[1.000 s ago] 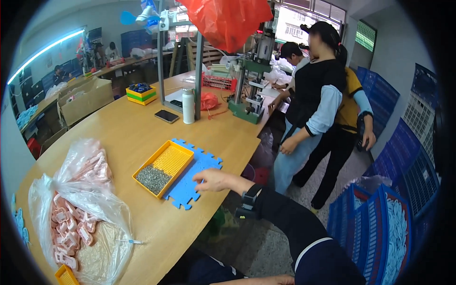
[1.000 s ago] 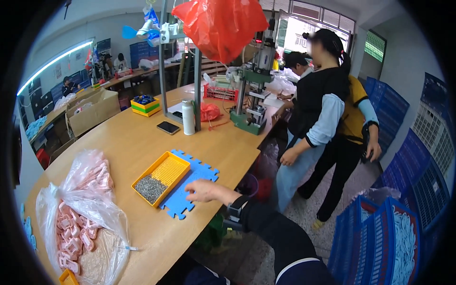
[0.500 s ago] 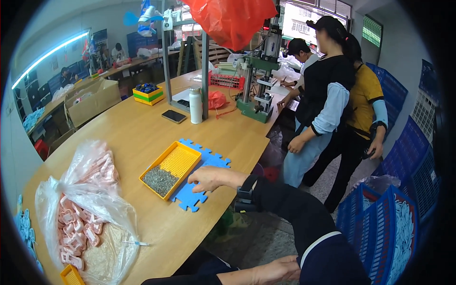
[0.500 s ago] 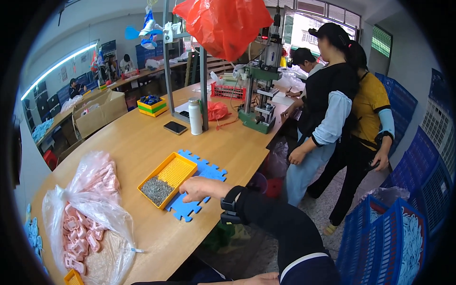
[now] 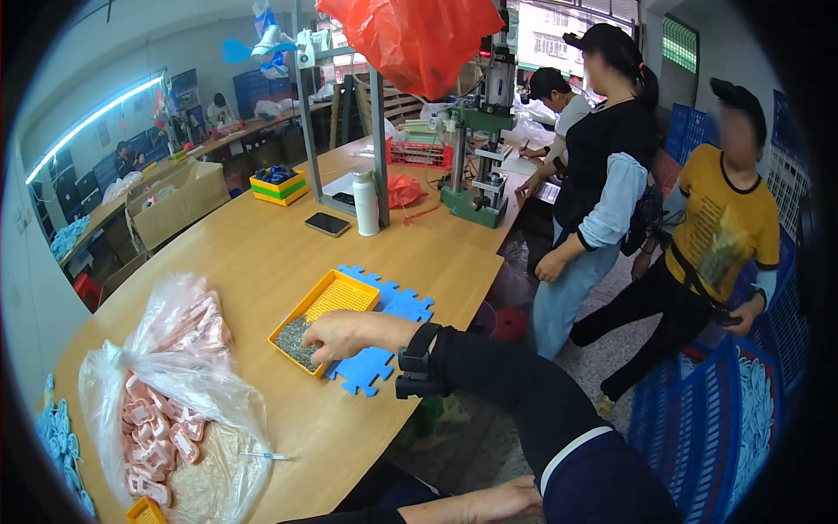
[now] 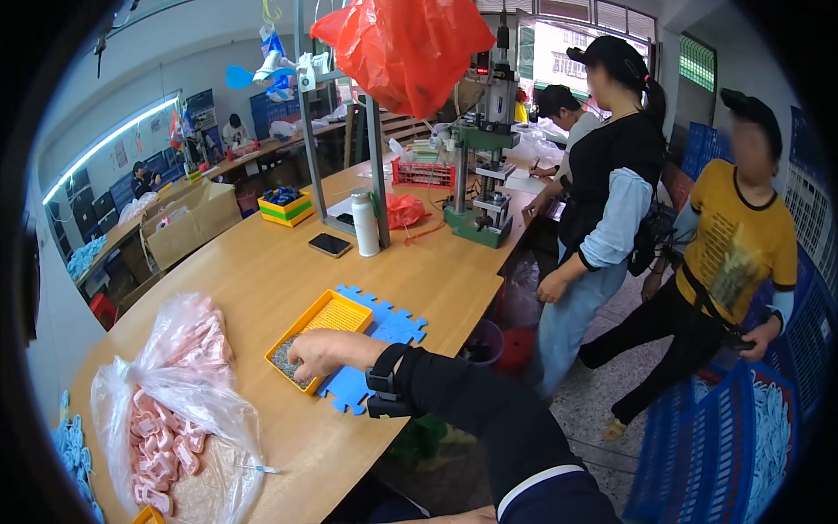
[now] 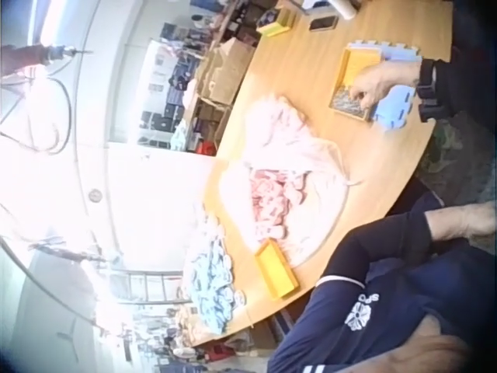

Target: The person is assembling small pink plastic enclosures by inserting metal pins and snaps.

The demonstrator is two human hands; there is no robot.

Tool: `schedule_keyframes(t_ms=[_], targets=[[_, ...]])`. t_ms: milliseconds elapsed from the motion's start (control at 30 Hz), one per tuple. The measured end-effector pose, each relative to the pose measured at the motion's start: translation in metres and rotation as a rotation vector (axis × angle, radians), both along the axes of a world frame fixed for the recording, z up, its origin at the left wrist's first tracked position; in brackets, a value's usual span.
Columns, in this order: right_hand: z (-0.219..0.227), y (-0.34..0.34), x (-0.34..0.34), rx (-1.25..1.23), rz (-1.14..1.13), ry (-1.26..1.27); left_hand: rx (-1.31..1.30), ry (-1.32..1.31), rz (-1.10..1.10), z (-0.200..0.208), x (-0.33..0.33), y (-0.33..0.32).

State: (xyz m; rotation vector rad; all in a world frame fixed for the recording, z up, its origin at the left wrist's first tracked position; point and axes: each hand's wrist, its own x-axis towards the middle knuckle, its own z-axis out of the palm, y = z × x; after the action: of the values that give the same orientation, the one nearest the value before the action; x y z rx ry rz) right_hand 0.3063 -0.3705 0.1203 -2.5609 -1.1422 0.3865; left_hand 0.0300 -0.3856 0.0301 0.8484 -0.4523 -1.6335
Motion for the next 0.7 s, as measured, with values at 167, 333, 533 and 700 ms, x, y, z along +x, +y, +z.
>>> schedule_keyframes(t_ms=[167,333,533,700], targets=[[-0.011,0.008,-0.004,0.097,-0.01,0.048,-0.055,-0.258,-0.066,-0.005,0.005,0.001],[-0.018,0.004,-0.002,0.063,-0.035,0.057,-0.107,-0.51,-0.138,-0.011,0.008,0.006],[-0.025,0.006,0.003,0.064,-0.065,0.091,-0.067,-0.469,0.095,-0.008,0.006,0.02],[-0.026,0.013,0.016,0.03,-0.04,0.084,-0.239,-1.173,0.36,-0.003,0.021,0.037]])
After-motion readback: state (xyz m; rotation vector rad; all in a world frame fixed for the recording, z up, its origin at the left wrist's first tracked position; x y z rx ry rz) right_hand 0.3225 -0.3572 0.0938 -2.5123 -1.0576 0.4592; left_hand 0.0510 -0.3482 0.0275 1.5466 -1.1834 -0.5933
